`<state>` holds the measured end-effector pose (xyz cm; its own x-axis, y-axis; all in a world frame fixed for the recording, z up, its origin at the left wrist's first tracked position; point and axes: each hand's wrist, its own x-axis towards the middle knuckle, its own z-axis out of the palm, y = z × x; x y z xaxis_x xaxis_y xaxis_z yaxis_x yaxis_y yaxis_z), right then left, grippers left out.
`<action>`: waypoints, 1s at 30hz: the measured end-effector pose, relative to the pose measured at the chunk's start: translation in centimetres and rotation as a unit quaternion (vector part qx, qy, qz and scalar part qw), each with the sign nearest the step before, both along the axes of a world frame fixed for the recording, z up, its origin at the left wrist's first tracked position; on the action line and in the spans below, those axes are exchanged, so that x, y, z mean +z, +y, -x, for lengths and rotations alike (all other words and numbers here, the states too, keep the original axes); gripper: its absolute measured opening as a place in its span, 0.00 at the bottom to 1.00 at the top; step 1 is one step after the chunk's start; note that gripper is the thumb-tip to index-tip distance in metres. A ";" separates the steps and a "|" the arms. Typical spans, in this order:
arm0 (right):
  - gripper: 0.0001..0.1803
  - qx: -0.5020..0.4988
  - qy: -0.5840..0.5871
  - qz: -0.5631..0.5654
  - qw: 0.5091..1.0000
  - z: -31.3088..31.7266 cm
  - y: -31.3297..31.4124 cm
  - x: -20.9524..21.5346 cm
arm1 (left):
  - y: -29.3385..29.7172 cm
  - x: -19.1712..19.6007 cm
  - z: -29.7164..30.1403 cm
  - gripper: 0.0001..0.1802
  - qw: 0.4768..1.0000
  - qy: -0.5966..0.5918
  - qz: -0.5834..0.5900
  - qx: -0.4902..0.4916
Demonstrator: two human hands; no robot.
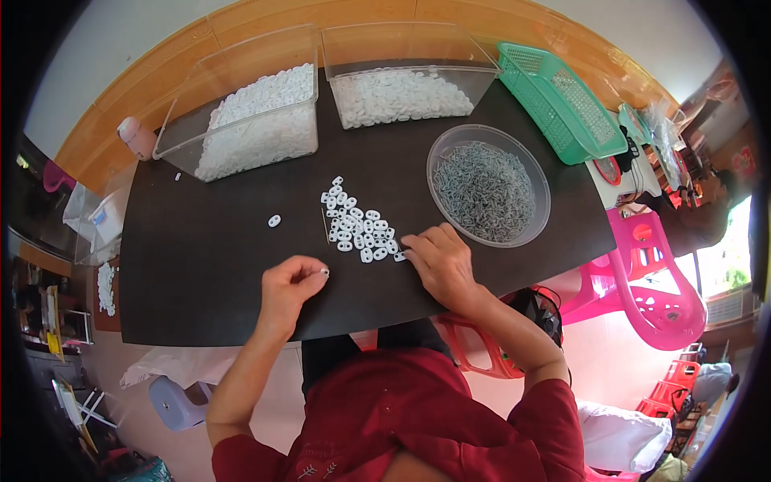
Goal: Manually assembling small plastic components by inserting small metal pins or springs into them at a workshop table.
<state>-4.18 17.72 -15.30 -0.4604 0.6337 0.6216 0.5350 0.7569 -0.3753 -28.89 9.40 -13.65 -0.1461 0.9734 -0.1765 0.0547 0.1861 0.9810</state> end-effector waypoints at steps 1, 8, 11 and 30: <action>0.10 -0.007 -0.005 0.018 1.000 0.5 0.2 -0.1 | -0.9 -0.1 -0.2 0.05 0.999 -0.045 -0.010 0.019; 0.10 -0.036 -0.047 0.015 0.998 1.5 1.0 -0.6 | -2.4 -1.0 -1.2 0.06 0.989 -0.126 -0.053 0.051; 0.10 -0.047 -0.030 0.040 0.998 1.1 0.9 -0.4 | -2.1 -1.3 -1.5 0.06 0.987 -0.138 -0.056 0.057; 0.11 -0.038 -0.058 0.023 0.997 1.4 0.2 -0.2 | -0.3 -2.1 -2.0 0.05 0.968 0.187 -0.165 0.023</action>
